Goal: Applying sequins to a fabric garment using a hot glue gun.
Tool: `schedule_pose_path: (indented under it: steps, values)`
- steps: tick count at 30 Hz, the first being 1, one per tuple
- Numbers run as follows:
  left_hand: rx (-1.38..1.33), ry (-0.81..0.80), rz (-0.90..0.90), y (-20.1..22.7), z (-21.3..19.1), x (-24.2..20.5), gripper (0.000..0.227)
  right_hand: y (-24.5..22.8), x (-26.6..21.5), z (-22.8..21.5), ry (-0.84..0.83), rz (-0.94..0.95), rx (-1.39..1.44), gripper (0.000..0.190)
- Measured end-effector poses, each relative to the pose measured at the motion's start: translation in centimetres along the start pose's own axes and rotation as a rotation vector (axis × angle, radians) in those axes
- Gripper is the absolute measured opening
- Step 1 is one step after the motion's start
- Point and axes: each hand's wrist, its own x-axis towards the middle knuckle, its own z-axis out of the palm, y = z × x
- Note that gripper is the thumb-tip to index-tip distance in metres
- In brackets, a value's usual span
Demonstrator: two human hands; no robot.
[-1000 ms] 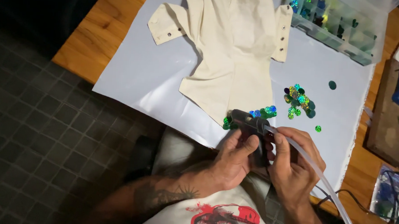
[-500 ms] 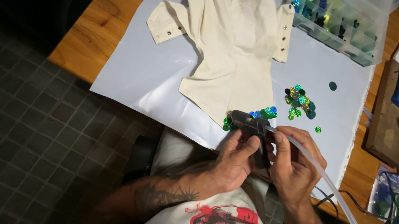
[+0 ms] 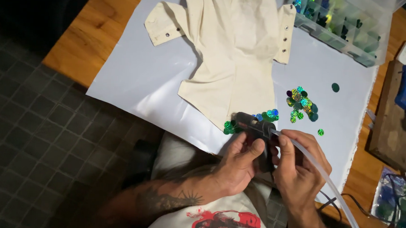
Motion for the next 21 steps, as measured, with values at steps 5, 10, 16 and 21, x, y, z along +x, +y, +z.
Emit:
schedule_pose_path:
  steps: [5, 10, 16, 21]
  values:
    - [0.017, -0.008, -0.007, 0.0, 0.17, 0.21, 0.042, 0.25, 0.1, -0.14, -0.002, -0.083, -0.043, 0.012]
    - [0.054, -0.006, -0.055, -0.13, -0.09, 0.21, 0.041, 0.71, 0.08, -0.21, 0.01, -0.088, -0.027, 0.011]
    - [-0.012, 0.023, -0.031, -0.35, 0.18, 0.37, 0.039, -0.02, 0.38, -0.21, -0.012, -0.016, -0.016, 0.012]
    - [0.002, -0.004, -0.031, -0.26, 0.38, 0.64, 0.039, 0.89, 0.47, -0.38, -0.01, -0.09, -0.047, 0.012]
